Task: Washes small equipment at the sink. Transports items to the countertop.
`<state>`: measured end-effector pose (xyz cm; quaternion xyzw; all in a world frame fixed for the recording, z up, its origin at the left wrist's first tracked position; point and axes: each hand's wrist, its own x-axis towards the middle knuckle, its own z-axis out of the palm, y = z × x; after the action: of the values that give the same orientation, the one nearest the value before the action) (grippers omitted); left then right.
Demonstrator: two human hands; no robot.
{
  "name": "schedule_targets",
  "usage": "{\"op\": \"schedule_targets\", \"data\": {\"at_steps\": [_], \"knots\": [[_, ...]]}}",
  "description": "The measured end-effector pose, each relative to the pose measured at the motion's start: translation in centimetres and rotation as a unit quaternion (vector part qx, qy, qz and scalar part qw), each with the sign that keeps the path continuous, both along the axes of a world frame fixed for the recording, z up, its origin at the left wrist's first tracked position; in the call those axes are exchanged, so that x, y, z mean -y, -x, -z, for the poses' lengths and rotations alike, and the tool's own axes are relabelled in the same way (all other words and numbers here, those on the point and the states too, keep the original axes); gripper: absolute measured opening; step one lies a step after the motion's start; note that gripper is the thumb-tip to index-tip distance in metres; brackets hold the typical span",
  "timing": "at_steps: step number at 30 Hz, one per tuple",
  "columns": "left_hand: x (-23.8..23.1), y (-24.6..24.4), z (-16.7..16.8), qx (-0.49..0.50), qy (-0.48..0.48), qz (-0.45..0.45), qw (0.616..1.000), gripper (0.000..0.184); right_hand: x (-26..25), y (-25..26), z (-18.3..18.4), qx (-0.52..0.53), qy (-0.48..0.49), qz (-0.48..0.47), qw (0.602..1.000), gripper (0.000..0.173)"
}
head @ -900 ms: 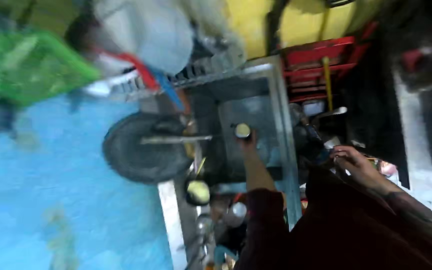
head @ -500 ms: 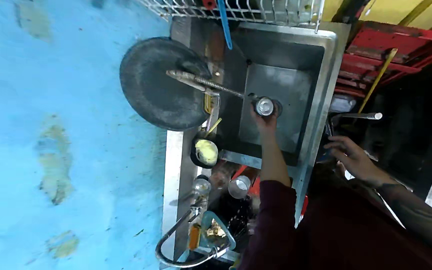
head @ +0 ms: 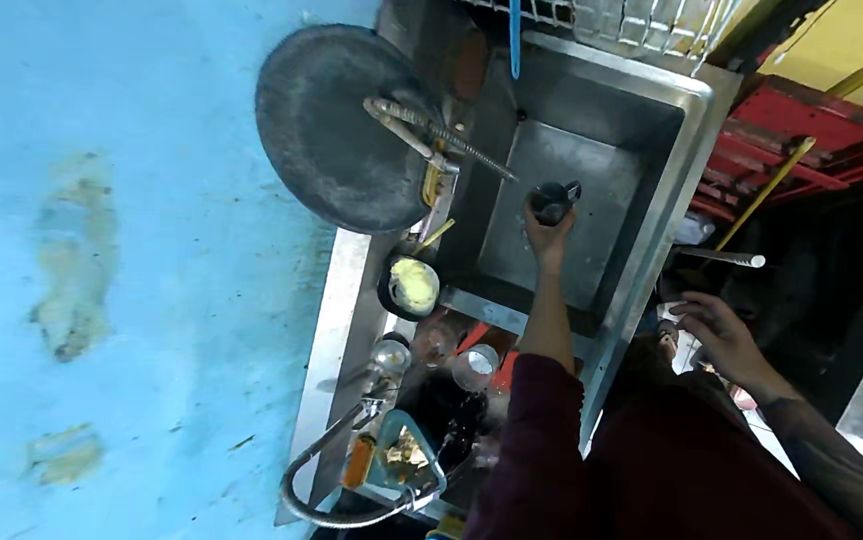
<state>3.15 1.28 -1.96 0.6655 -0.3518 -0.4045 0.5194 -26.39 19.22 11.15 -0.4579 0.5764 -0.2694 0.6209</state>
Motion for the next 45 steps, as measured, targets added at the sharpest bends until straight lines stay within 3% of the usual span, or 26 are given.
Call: {"op": "schedule_targets", "data": {"at_steps": [4,14,19,25,39,43,45], "knots": [[1.3,-0.1,-0.1,-0.023,0.034,0.005,0.999,0.101,0.3,-0.1,-0.1,-0.009,-0.013,0.002,1.000,0.045],[3.6,-0.6,-1.0,0.025,0.072,0.010,0.997,0.095,1.1,-0.9,0.1,-0.010,-0.001,-0.005,1.000,0.046],[3.7,0.5,-2.0,-0.034,0.128,-0.002,0.991,0.094,1.9,-1.0,0.0,-0.009,0.000,-0.008,1.000,0.046],[3.7,1.5,-2.5,-0.080,0.110,-0.017,0.991,0.095,2.6,-1.5,-0.2,-0.007,0.022,-0.025,0.999,0.045],[3.7,-3.9,-2.1,0.117,0.118,-0.053,0.985,0.089,4.6,-3.8,0.3,-0.007,0.027,-0.069,0.997,0.044],[3.5,-4.6,-2.2,0.210,0.150,-0.042,0.965,0.077,7.9,-5.9,0.3,-0.087,0.043,-0.150,0.984,0.044],[3.3,-4.7,-2.2,0.229,0.159,-0.041,0.959,0.076,10.9,-8.0,0.4,-0.140,0.114,-0.220,0.959,0.046]]}}
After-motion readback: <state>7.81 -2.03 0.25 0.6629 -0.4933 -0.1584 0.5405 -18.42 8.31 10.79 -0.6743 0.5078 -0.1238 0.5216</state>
